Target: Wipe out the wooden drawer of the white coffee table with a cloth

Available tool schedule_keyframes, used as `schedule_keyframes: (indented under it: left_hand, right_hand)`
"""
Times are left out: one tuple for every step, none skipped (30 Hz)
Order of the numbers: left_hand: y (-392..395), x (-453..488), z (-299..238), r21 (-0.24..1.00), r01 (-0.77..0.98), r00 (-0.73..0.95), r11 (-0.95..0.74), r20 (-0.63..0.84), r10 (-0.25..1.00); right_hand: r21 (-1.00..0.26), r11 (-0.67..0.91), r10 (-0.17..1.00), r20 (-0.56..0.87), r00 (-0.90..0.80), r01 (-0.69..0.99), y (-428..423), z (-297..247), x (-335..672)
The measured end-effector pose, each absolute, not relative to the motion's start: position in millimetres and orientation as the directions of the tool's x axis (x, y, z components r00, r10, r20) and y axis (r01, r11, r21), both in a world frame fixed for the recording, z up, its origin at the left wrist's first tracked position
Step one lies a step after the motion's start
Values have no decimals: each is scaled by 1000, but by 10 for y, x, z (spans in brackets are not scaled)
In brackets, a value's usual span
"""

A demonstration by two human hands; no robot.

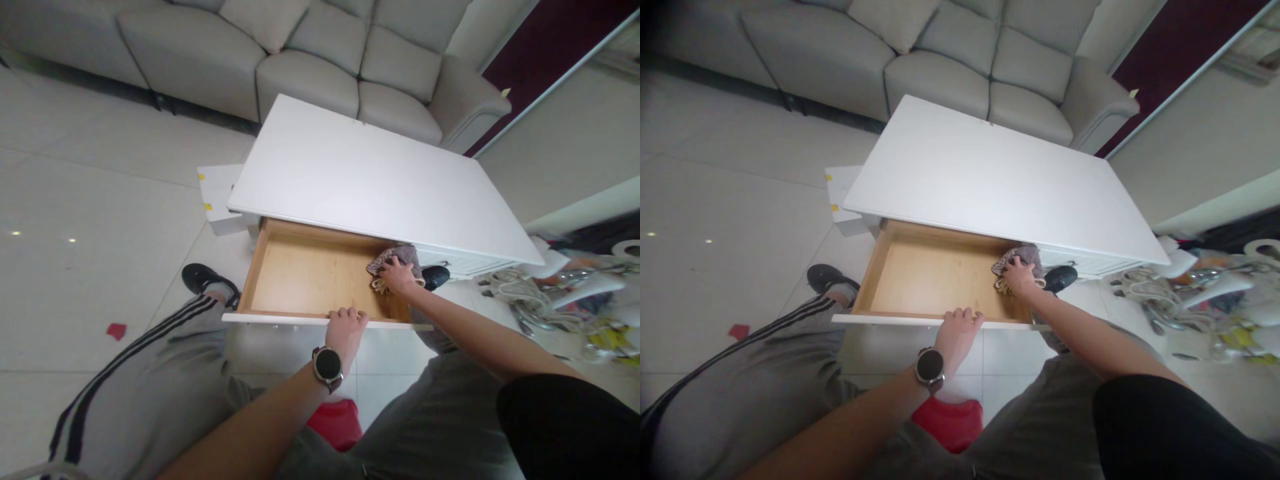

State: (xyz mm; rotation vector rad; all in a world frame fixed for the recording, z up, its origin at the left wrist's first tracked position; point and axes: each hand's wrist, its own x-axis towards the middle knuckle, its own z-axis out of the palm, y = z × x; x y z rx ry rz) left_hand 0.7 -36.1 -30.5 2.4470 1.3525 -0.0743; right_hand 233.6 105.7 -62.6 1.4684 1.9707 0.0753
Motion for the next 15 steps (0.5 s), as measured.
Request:
schedule_keyframes:
  left_hand:
    - [-362, 8, -309, 272, 830, 545, -487, -208, 812]
    - [-362, 8, -312, 272, 831, 544, -485, -210, 813]
    - [-362, 7, -314, 272, 832, 542, -483, -211, 814]
    - [-362, 6, -315, 272, 834, 539, -480, -213, 815]
    - [-363, 4, -316, 270, 835, 537, -479, -213, 816]
    - [-363, 2, -316, 269, 835, 538, -480, -212, 816]
    - [-363, 0, -315, 267, 833, 541, -484, -211, 814]
    - [-364, -1, -313, 264, 831, 544, -489, -211, 812]
    - [-364, -2, -312, 262, 829, 548, -493, -210, 810]
    - [-365, -3, -310, 260, 828, 550, -496, -210, 808]
    - [-366, -3, -309, 258, 829, 550, -496, -210, 808]
    - [-367, -3, -309, 255, 831, 547, -495, -211, 810]
    - [-369, -3, -310, 253, 833, 545, -493, -211, 812]
    - [-370, -2, -311, 253, 834, 542, -491, -210, 814]
    - [-372, -1, -313, 256, 833, 543, -490, -208, 814]
  right_hand:
    - [413, 380, 845, -518, -130, 827, 946, -603, 2316]
    - [395, 407, 809, -575, -124, 823, 836, -585, 2291]
    - [368, 443, 762, -635, -127, 817, 736, -571, 2264]
    - [335, 482, 713, -687, -140, 809, 650, -559, 2236]
    - [305, 517, 671, -724, -158, 800, 585, -547, 2209]
    - [287, 542, 652, -736, -180, 790, 546, -532, 2189]
    - [283, 554, 657, -726, -203, 782, 533, -513, 2176]
    - [293, 556, 680, -699, -223, 778, 549, -486, 2174]
    - [310, 548, 711, -662, -238, 777, 592, -453, 2185]
    - [328, 537, 744, -618, -253, 777, 658, -413, 2208]
    - [349, 521, 779, -568, -266, 779, 742, -369, 2245]
    - [370, 498, 813, -514, -274, 784, 837, -324, 2290]
    - [389, 471, 843, -463, -274, 792, 933, -282, 2341]
    - [405, 442, 868, -419, -267, 800, 1021, -249, 2393]
    - [414, 424, 881, -395, -260, 805, 1092, -228, 2439]
